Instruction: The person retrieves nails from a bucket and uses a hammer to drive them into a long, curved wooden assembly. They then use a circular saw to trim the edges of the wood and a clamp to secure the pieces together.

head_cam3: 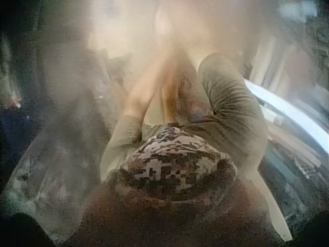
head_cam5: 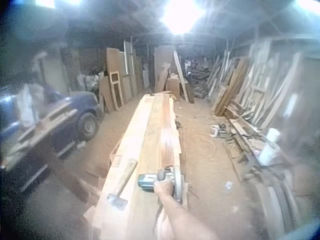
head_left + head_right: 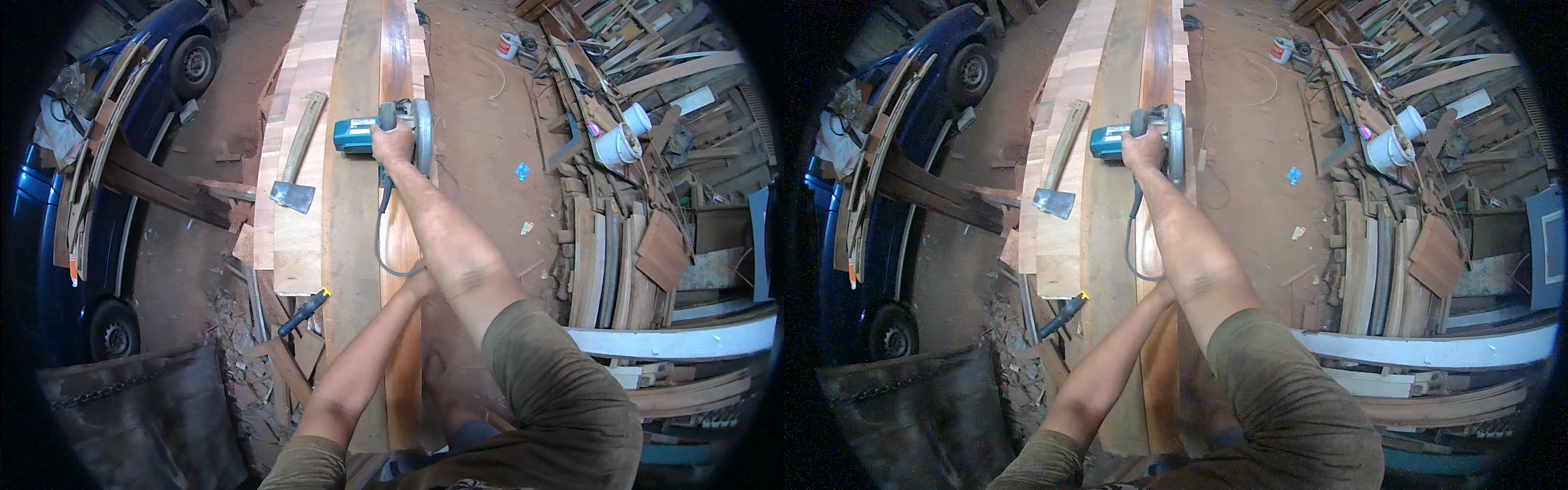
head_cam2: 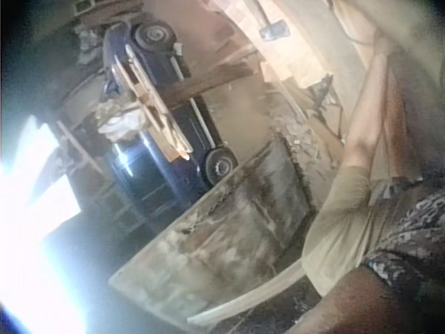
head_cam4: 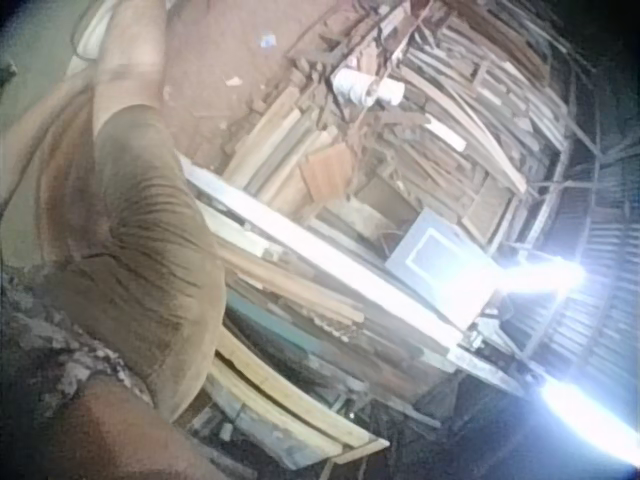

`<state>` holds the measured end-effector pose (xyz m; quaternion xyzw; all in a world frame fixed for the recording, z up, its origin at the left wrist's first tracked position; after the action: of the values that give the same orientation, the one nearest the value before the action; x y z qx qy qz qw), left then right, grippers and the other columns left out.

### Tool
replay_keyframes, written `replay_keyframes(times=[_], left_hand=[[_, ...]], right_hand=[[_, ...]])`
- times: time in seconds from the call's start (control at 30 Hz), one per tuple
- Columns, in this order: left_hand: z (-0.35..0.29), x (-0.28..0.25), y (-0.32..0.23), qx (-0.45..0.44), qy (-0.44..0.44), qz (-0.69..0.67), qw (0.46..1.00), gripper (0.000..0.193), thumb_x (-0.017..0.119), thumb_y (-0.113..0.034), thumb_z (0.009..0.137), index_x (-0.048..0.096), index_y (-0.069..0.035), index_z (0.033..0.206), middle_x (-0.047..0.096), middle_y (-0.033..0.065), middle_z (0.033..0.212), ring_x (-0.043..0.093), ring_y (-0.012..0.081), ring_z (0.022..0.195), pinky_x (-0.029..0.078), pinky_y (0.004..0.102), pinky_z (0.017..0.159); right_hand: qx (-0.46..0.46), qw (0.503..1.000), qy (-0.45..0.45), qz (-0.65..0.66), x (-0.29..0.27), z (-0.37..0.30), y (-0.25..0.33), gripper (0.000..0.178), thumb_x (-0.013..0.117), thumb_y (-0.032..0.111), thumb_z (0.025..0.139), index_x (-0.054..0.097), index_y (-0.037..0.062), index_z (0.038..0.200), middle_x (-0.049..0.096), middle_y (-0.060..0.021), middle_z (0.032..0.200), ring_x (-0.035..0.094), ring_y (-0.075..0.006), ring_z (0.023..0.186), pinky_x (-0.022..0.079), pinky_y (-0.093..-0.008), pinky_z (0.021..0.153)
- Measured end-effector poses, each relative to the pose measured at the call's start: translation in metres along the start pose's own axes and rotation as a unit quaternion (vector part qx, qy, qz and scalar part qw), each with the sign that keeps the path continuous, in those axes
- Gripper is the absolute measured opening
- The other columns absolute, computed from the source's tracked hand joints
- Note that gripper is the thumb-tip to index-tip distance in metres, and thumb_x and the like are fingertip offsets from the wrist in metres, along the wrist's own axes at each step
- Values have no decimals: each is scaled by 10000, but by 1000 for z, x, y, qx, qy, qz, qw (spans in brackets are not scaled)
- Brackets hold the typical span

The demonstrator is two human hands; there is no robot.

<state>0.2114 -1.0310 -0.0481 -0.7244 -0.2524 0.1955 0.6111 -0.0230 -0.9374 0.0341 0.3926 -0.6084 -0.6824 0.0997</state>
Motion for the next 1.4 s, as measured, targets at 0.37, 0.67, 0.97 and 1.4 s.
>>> replay_keyframes(times=[0.37, 0.67, 0.97, 1.4], left_hand=[[-11, -87, -12, -49, -210, -156, 964, 205, 637, -204, 994, 576, -23, 1070, 633, 37, 877, 600, 116, 840, 500, 276, 791], [-94, -37, 72, -90, -340, -217, 910, 228, 622, -241, 1009, 611, -15, 983, 670, 35, 820, 591, 84, 718, 493, 252, 698], [-57, -237, -23, 38, -439, 134, 888, 406, 556, -359, 1015, 691, 2, 890, 686, 176, 895, 635, 283, 885, 485, 376, 850], [-7, -24, 30, -59, -237, -51, 968, 456, 661, -298, 930, 538, -53, 1294, 599, 208, 1313, 566, 378, 1225, 349, 493, 1090]], right_hand=[[-19, 999, 24, 12, 21, 21, 11, 412, 753, 241, 760, 688, 5, 1091, 710, -250, 1049, 680, -395, 1032, 518, -455, 935], [13, 999, 26, 17, 31, 43, 8, 391, 767, 253, 762, 712, 14, 1066, 713, -236, 1074, 682, -376, 1055, 513, -439, 964], [-59, 998, 7, 38, 44, 90, 12, 301, 710, 197, 806, 670, -29, 1000, 703, -152, 793, 683, -227, 568, 548, -364, 494], [10, 999, 39, 16, 53, 91, 9, 472, 757, 254, 764, 680, -22, 1139, 700, -251, 1111, 673, -373, 1080, 505, -418, 977]])
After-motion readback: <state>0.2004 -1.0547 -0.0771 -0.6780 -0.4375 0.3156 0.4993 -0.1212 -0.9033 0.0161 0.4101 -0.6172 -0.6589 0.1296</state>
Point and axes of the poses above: each hand's wrist, its own z-axis towards the middle knuckle, its own x-axis out of the palm, y = z × x, the point moved 9 cm from there along z, towards the middle knuckle
